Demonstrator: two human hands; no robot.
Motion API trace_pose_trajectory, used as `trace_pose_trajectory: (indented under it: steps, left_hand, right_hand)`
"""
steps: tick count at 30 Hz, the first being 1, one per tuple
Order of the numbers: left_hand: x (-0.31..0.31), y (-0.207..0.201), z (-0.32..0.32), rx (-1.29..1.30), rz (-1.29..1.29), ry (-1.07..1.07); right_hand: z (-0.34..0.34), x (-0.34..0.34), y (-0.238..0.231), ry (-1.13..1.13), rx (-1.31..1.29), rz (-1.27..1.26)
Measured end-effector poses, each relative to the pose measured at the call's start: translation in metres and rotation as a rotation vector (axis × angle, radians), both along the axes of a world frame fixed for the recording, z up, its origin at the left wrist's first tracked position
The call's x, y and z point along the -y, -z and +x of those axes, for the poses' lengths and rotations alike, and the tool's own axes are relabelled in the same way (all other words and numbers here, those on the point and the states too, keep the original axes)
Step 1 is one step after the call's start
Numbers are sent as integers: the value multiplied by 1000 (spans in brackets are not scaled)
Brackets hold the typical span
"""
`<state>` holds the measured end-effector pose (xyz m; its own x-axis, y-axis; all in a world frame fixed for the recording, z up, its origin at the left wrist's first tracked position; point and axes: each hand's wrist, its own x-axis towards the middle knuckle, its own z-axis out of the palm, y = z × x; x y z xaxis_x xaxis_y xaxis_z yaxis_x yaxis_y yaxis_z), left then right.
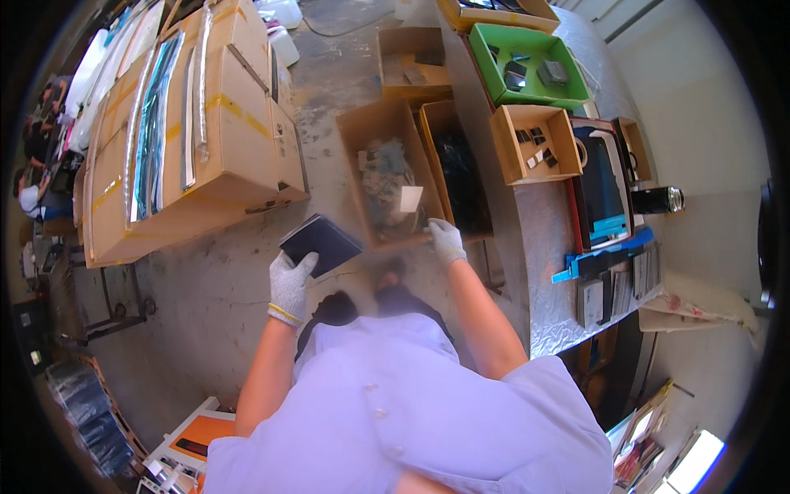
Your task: The person measures and marks dark rectangular strips on a table using a ruler and pencil, then uses a utility knife to cut the strips, and finally sorts and stacks the cut pieces into cardboard boxes.
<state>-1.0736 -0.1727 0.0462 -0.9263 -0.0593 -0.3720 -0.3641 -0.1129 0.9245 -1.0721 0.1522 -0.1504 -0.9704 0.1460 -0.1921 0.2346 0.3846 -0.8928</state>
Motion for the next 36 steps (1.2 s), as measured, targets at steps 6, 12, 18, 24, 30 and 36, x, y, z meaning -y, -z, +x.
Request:
trace_pose_trajectory:
  steps: [6, 12, 18, 24, 30, 36]
  left_hand:
    - [-55, -25, -27, 91, 33, 71]
    - [-119, -35, -55, -108, 98, 41]
    - [-150, -30, -90, -63, 239, 309]
    - [-154, -47, -131, -99, 258, 543]
    - [-134, -28, -176, -43, 142, 597]
    - [-124, -11, -240, -98, 149, 515]
  right_hand:
    - [-39, 43, -152, 8, 336, -845]
    - [-52, 69, -212, 37, -94, -635]
    - [-52, 17, -201, 15, -247, -348]
    - [-57, 13, -221, 117, -33, -731]
    - [-107, 19, -235, -220, -205, 370]
    - [-181, 40, -241, -418, -261, 488]
